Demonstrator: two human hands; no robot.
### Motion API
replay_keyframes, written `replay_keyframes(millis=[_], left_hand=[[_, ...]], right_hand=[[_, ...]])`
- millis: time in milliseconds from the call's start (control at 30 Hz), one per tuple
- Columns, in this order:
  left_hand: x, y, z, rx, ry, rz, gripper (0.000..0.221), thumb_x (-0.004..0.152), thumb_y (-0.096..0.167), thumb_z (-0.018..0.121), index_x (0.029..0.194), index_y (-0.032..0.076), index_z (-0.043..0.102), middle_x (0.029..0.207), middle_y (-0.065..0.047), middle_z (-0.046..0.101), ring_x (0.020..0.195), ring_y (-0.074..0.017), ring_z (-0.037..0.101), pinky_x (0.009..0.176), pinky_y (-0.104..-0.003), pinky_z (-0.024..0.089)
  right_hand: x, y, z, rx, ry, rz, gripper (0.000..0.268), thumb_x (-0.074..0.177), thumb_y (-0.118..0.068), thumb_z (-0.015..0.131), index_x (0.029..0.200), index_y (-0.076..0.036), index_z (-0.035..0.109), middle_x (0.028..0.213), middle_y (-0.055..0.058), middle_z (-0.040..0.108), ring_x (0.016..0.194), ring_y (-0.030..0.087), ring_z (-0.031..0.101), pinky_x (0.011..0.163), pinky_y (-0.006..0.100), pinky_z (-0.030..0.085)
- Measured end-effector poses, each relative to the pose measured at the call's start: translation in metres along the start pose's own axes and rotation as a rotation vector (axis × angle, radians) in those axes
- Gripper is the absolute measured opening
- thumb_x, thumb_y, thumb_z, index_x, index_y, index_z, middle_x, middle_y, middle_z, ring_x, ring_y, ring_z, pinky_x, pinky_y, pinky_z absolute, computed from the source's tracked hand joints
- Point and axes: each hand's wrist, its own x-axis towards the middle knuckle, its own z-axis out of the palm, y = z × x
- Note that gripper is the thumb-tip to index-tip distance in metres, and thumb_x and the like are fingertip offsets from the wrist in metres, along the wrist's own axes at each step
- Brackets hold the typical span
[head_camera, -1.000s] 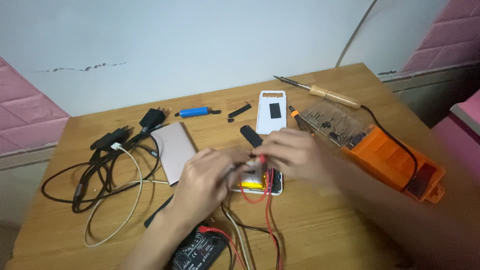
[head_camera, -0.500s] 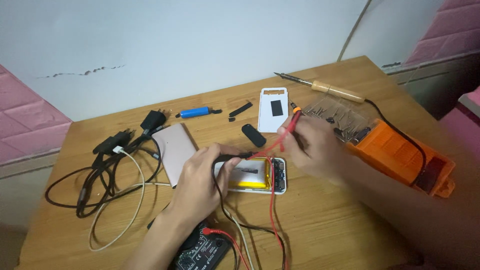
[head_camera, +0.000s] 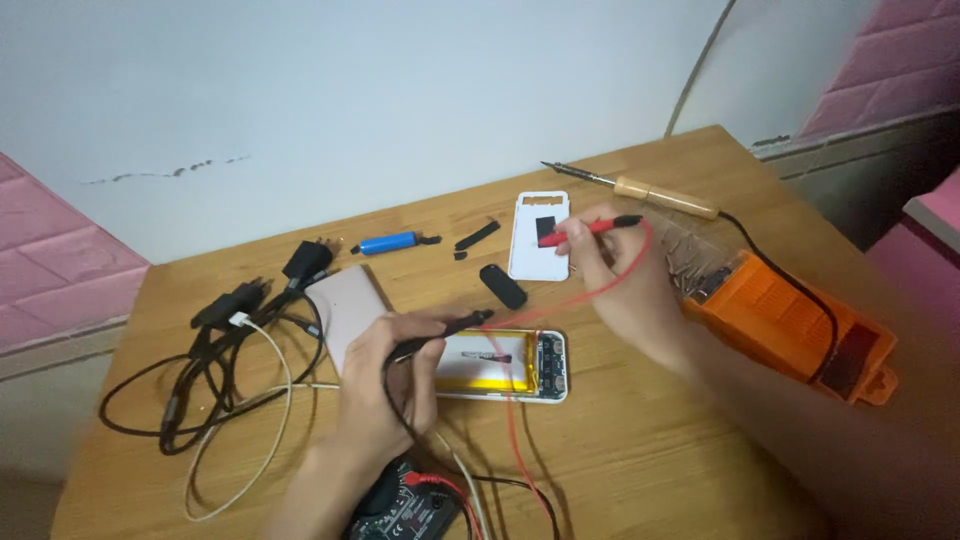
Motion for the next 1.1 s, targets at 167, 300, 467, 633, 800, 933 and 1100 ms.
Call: replay_keyframes(millis=[167,300,467,633,800,933,1100], left_hand=[[0.003,0.003,-0.002,0.097,-0.012,-0.074,0.008,0.086,-0.003,0.063,0.093,-0.004,0.061,0.089,-0.014,0.074,0.057,-0.0155,0.060,0.052,-0.025,0.050],[0.005,-0.002,-0.002,0.156,-0.081,-0.015,0.009,0.085,0.001,0.065,0.093,-0.002,0.063,0.087,-0.015,0.073,0.061,-0.0184,0.064,0.056,-0.028,0.053],[0.003,-0.005,-0.001,0.171,-0.141,-0.012,0.012,0.085,0.002,0.067,0.097,-0.002,0.065,0.090,-0.015,0.075,0.068,-0.0189,0.070,0.062,-0.028,0.060],[0.002,-0.010,0.001,0.172,-0.190,-0.018,0.011,0.089,0.005,0.066,0.099,0.002,0.066,0.076,-0.008,0.073,0.055,-0.0117,0.058,0.049,-0.024,0.049],[0.005,-0.005,0.002,0.157,-0.154,0.052,0.013,0.088,0.003,0.066,0.100,-0.001,0.065,0.088,-0.013,0.076,0.063,-0.0172,0.065,0.058,-0.028,0.055],[0.006,-0.004,0.003,0.143,-0.153,0.031,0.013,0.090,0.006,0.066,0.100,-0.001,0.067,0.091,-0.014,0.077,0.064,-0.0169,0.066,0.058,-0.027,0.056],[0.007,-0.003,0.004,0.105,-0.268,-0.095,0.016,0.095,0.014,0.059,0.104,0.003,0.064,0.084,-0.012,0.074,0.059,-0.0155,0.066,0.053,-0.028,0.054]], right_hand=[[-0.012,0.012,0.013,-0.084,-0.085,-0.085,0.021,0.103,-0.016,0.049,0.091,-0.009,0.064,0.062,-0.001,0.050,0.045,0.010,0.039,0.039,0.026,0.031],[-0.015,-0.007,0.008,-0.114,-0.127,-0.124,0.013,0.100,-0.012,0.055,0.090,-0.010,0.064,0.058,-0.003,0.051,0.043,0.009,0.041,0.038,0.024,0.030],[-0.015,-0.010,0.006,-0.036,-0.163,-0.254,0.020,0.100,-0.009,0.051,0.088,-0.005,0.067,0.058,0.001,0.067,0.040,0.008,0.054,0.034,0.020,0.037],[-0.014,0.003,0.004,0.046,-0.222,-0.180,0.025,0.105,-0.013,0.042,0.088,-0.008,0.060,0.058,0.000,0.056,0.044,0.011,0.050,0.039,0.022,0.040],[-0.015,-0.004,0.001,-0.050,-0.253,-0.236,0.026,0.102,-0.012,0.044,0.087,-0.006,0.063,0.059,0.002,0.064,0.042,0.011,0.053,0.037,0.023,0.041],[-0.017,-0.011,-0.006,0.035,-0.331,-0.138,0.026,0.103,-0.011,0.042,0.087,-0.004,0.061,0.060,0.002,0.058,0.048,0.011,0.049,0.044,0.026,0.041],[-0.015,0.004,-0.006,0.098,-0.359,-0.093,0.030,0.108,-0.017,0.034,0.089,-0.008,0.056,0.062,0.000,0.052,0.049,0.010,0.044,0.044,0.025,0.039]])
